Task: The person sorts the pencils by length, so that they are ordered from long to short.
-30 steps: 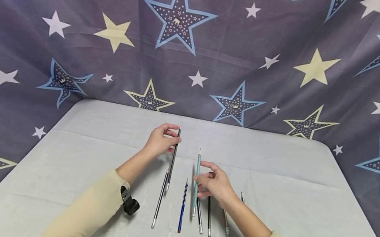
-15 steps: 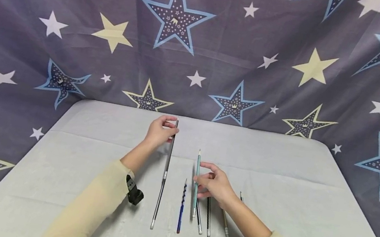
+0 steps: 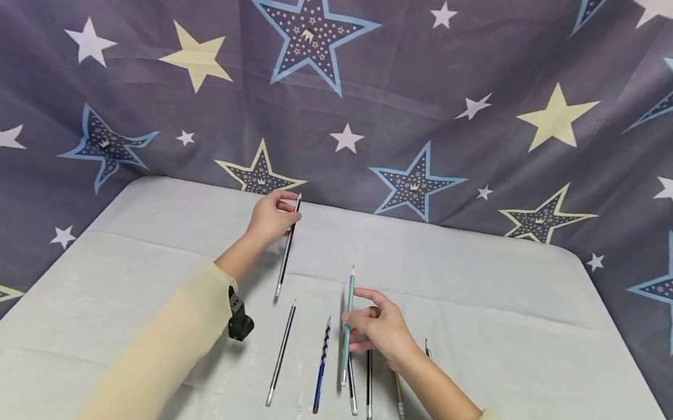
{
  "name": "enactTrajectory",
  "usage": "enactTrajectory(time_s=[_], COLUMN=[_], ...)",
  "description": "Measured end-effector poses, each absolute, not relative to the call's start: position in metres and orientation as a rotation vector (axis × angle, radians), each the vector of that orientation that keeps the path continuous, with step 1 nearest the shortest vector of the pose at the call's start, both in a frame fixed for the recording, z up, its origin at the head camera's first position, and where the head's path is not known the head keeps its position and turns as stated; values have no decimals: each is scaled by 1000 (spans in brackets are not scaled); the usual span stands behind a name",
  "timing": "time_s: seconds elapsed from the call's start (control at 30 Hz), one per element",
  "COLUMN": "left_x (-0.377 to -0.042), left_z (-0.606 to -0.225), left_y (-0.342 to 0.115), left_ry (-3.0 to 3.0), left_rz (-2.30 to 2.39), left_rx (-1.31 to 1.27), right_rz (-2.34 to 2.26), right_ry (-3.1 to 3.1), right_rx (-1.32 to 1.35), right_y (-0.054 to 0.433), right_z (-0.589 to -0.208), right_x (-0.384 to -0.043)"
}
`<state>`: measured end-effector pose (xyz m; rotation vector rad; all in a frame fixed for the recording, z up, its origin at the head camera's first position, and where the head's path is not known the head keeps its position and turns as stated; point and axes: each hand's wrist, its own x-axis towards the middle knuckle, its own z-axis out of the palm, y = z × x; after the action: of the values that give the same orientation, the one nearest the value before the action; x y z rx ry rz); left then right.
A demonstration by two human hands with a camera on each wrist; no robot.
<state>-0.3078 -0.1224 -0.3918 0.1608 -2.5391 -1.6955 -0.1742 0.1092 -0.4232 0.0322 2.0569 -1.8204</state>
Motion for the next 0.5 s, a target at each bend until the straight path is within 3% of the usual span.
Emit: enactTrajectory(time_s=[0.5], left_x=[-310], left_z=[-419], left_y=[-144], left_ry=[-2724], left_rz=[-1457], left_rx=[238], right_rz=[-1822], right_ry=[2056], right_rx=[5], right_y=[113], right_z=[-424], right_x=[-174])
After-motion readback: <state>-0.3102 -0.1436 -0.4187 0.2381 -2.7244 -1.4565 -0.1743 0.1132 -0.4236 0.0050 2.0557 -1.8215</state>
